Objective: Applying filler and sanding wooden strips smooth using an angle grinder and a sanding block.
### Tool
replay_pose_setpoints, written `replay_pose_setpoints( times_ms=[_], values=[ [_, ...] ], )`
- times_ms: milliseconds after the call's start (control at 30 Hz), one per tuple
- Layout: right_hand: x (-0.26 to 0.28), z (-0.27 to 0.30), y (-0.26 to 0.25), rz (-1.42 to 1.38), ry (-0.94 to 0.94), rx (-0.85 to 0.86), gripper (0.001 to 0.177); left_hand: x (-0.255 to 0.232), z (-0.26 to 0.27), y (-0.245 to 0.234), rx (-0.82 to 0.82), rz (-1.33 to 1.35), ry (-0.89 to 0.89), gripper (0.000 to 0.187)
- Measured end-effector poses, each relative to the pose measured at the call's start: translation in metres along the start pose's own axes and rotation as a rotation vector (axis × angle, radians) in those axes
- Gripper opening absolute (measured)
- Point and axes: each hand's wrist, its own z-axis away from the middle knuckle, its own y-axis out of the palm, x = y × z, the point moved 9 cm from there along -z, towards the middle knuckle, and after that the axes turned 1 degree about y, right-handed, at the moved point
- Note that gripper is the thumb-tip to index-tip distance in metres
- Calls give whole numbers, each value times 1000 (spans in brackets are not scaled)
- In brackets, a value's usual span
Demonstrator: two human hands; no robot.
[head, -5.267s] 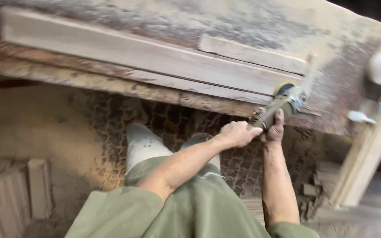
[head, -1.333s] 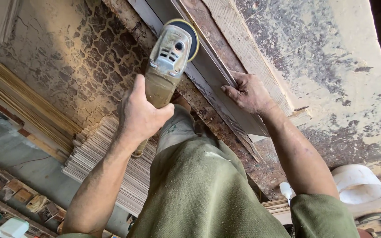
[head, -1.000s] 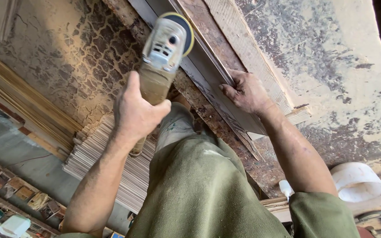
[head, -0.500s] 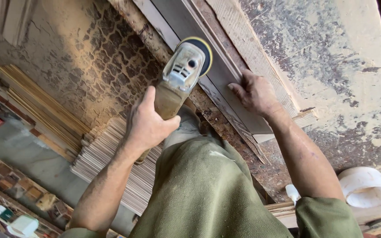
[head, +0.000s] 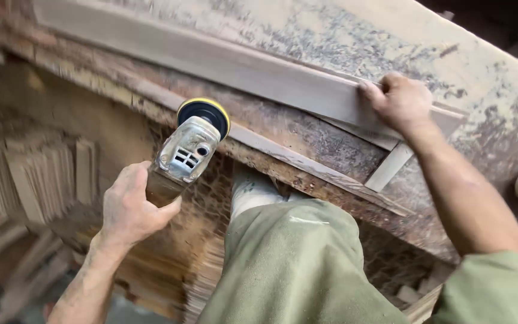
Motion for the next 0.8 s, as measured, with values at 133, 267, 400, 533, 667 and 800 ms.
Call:
replay_pose_setpoints(
  times_ms=[133, 267, 400, 533, 667, 800],
  values=[
    [52, 27, -37, 50, 102, -492, 64, 35, -63, 3, -44, -60, 280, 75],
    [70, 37, -29, -80, 278, -206, 65, 75, -120, 27, -4, -22, 611, 76],
    [72, 59, -19, 193, 363, -108, 80, 13, -193, 0, 230, 94, 777, 48],
    [85, 90, -45, 333, 287, -303, 75, -23, -226, 13, 312, 160, 843, 52],
    [96, 115, -58, 483, 245, -386, 73, -48, -228, 23, 355, 192, 894, 54],
    [101, 126, -58, 496, 255, -372, 74, -65, -219, 31, 359, 200, 904, 51]
  ],
)
